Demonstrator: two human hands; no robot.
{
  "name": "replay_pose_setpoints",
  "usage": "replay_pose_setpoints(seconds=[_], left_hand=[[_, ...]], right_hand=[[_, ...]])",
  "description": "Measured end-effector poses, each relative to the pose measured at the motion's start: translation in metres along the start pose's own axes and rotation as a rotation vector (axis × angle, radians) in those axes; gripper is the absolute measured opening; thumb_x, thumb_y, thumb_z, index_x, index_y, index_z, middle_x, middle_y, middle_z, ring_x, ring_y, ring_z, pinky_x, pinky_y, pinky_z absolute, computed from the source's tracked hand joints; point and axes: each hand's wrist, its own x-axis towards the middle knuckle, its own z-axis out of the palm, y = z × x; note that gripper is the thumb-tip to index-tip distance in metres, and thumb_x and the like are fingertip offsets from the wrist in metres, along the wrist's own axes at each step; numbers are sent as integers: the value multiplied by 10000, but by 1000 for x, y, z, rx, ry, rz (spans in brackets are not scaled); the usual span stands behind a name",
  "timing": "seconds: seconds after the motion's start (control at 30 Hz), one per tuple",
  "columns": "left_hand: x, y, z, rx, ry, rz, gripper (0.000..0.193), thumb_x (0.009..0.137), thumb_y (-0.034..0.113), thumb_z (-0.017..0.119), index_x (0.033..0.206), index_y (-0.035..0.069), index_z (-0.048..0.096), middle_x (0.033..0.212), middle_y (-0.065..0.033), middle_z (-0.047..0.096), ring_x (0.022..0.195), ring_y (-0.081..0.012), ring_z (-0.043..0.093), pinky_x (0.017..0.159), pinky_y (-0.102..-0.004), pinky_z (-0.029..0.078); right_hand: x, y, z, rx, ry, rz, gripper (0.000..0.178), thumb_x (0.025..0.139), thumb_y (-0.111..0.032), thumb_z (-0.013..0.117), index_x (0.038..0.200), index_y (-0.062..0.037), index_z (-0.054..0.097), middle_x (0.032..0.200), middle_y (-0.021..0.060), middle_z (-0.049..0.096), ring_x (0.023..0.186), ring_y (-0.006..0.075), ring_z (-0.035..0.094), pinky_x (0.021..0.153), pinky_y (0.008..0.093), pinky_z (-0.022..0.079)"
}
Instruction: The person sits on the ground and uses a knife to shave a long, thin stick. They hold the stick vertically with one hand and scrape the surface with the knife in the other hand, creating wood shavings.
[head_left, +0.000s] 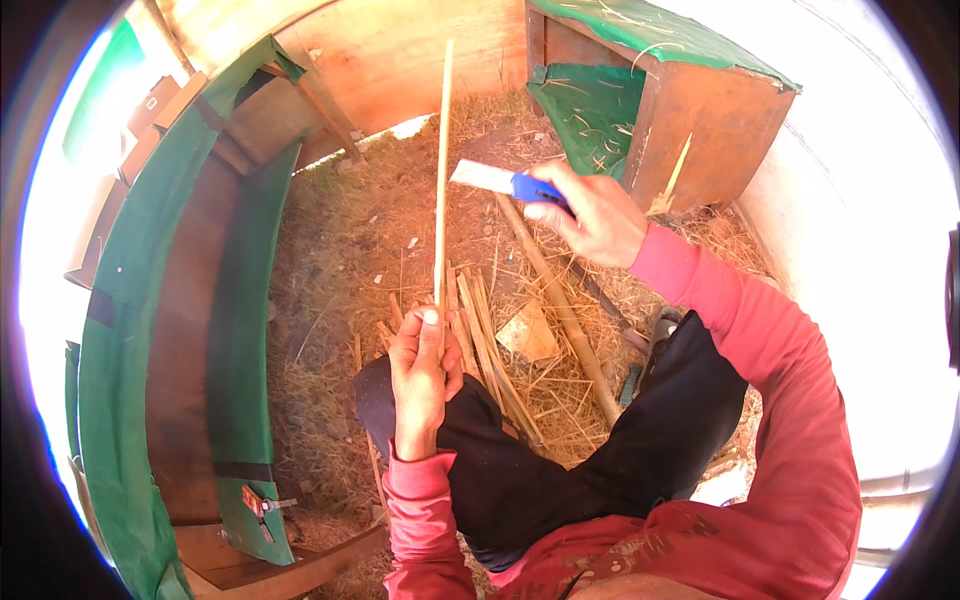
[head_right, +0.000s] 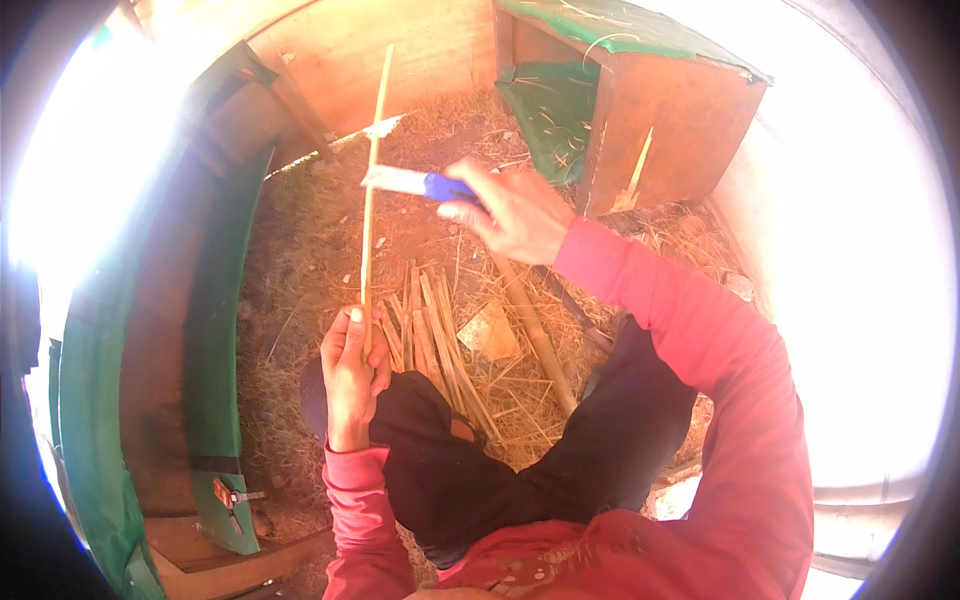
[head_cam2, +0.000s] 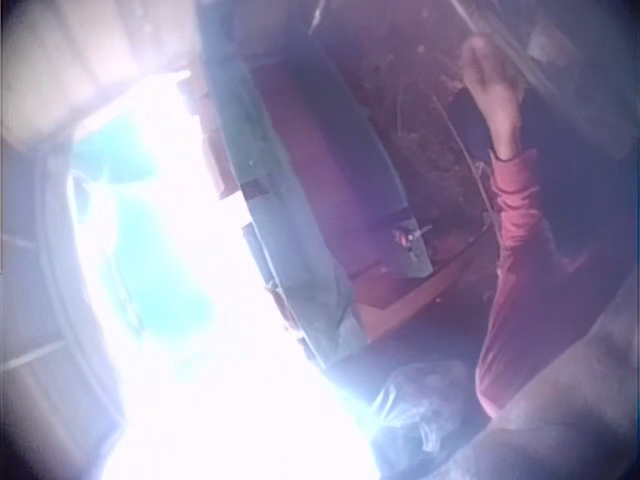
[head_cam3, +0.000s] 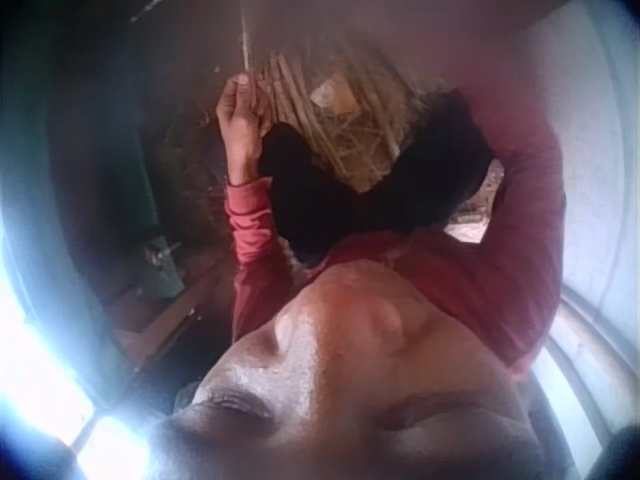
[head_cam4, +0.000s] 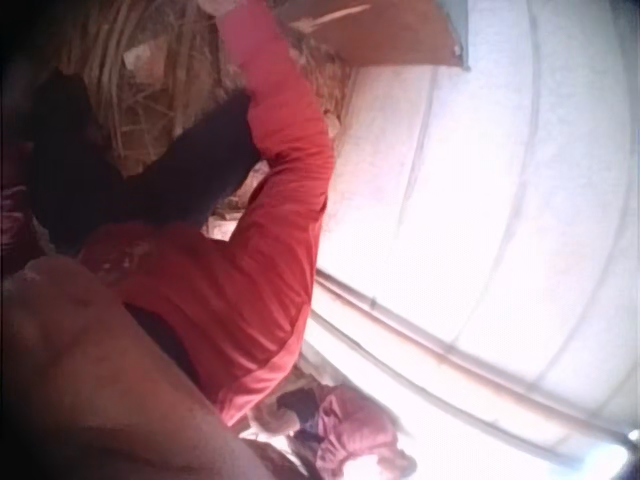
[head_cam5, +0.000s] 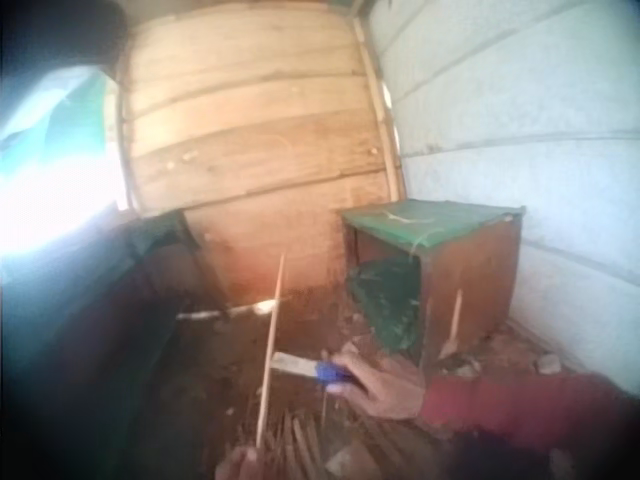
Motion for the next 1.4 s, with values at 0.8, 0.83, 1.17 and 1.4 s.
replay_pose_setpoints(seconds=[0.8,0.83,1.17,1.4], left_hand=[[-2,2,4,-197,-12,-2,271,1010,262,458,1021,30,597,482,54,339,353,-29,244,333,-201,162],[0,1,5,-221,18,50,260,1009,257,463,1017,32,594,484,53,342,354,-30,247,332,-201,164],[-5,1,14,-235,-51,72,251,1006,225,468,1025,-6,565,449,43,324,324,-32,236,326,-211,163],[-16,-9,17,77,58,356,264,987,184,511,1011,-58,612,462,71,302,356,-23,227,354,-224,141]], right_hand=[[8,-10,40,-37,-132,84,390,928,-347,574,1200,-78,497,646,180,571,553,367,580,522,428,440],[11,-13,37,44,-89,71,426,920,-343,591,1227,-61,503,634,175,559,531,363,564,511,417,427],[-17,-42,44,-142,-292,-105,420,934,-487,493,943,-69,544,473,161,489,452,388,539,441,491,404],[18,4,36,-362,-222,201,499,977,-479,380,989,-32,600,523,147,558,554,353,621,512,454,509]])
